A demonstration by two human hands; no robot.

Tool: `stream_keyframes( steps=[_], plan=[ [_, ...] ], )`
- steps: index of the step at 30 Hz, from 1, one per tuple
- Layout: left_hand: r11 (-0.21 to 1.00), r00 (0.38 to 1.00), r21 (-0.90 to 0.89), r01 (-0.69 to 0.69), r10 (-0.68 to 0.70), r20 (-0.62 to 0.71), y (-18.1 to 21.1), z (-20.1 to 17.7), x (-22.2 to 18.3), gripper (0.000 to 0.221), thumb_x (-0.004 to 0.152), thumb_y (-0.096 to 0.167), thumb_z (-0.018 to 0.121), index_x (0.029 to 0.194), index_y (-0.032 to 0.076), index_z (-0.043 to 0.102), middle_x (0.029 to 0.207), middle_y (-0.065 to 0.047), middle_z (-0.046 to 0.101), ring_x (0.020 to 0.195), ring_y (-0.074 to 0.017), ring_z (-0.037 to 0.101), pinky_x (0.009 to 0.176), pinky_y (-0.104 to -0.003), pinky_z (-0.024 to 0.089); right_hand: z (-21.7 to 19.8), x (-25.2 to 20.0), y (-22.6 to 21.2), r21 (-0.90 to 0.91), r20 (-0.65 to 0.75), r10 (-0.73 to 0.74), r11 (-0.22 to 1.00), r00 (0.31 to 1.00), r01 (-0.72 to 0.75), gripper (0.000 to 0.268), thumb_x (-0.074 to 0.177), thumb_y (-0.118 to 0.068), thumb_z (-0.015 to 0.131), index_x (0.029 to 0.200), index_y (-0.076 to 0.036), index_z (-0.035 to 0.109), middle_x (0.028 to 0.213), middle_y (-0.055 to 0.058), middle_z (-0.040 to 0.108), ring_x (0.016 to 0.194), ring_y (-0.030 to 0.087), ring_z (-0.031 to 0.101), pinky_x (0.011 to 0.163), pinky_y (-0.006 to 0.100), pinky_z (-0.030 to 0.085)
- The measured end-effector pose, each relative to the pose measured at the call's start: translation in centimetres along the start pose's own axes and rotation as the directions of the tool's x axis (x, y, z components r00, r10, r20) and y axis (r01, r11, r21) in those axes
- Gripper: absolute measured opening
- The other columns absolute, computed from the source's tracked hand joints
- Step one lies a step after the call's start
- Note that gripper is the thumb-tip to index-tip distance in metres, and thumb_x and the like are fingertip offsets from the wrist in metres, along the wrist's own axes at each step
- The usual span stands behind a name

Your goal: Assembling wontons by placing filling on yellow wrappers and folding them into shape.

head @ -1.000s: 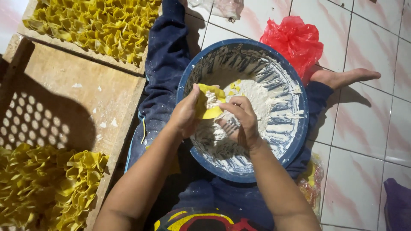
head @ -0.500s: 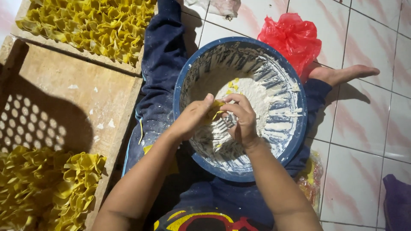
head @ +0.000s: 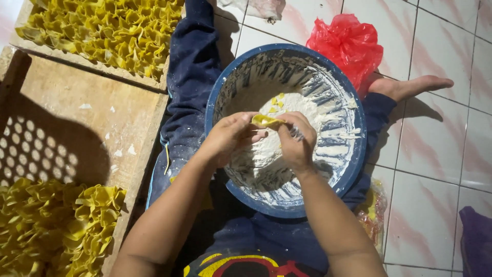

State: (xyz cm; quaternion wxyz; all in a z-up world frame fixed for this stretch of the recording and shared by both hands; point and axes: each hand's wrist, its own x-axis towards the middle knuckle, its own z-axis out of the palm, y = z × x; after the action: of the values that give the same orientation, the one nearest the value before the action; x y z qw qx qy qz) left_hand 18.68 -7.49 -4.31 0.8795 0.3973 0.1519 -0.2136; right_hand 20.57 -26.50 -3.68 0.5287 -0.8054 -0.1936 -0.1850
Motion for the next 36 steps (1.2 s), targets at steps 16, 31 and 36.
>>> stream_keyframes(
  steps=[16,31,36],
  plan=[
    [0.980,0.994,0.178,-0.090,0.099,-0.043,-0.6,0.8,-0.4,0.035,0.087,0.010,0.077,0.121,-0.001,0.073,0.093,-0.018,0.076,0.079,-0.0190,0.073,0.072,-0.031,0.065,0.5,-0.5,-1.2,0.072,0.109,0.010,0.997,0.994,-0.018,0.008,0.086,0.004,0.080,0.092,-0.002,0.081,0.083,0.014,0.071,0.075,0.026,0.071,0.072,0.034,0.057],
    [0.974,0.968,0.089,-0.208,0.218,-0.128,-0.6,0.5,-0.3,0.031,0.088,0.012,0.080,0.115,-0.001,0.074,0.091,-0.013,0.073,0.079,-0.0177,0.071,0.070,-0.032,0.064,1.3,-0.7,-0.6,0.183,0.128,0.301,0.929,0.945,-0.321,0.015,0.094,0.005,0.067,0.108,0.005,0.073,0.089,0.014,0.071,0.082,0.018,0.069,0.075,0.033,0.059],
    [0.854,0.891,0.412,-0.318,0.418,-0.177,-1.3,0.9,-0.2,0.021,0.087,0.013,0.079,0.107,0.008,0.080,0.088,-0.010,0.078,0.078,-0.0135,0.072,0.068,-0.027,0.063,0.8,-0.8,-1.4,0.237,0.161,0.247,0.930,0.955,-0.281,0.021,0.105,-0.014,0.061,0.105,0.002,0.075,0.094,0.016,0.073,0.084,0.018,0.067,0.074,0.035,0.058]
  ],
)
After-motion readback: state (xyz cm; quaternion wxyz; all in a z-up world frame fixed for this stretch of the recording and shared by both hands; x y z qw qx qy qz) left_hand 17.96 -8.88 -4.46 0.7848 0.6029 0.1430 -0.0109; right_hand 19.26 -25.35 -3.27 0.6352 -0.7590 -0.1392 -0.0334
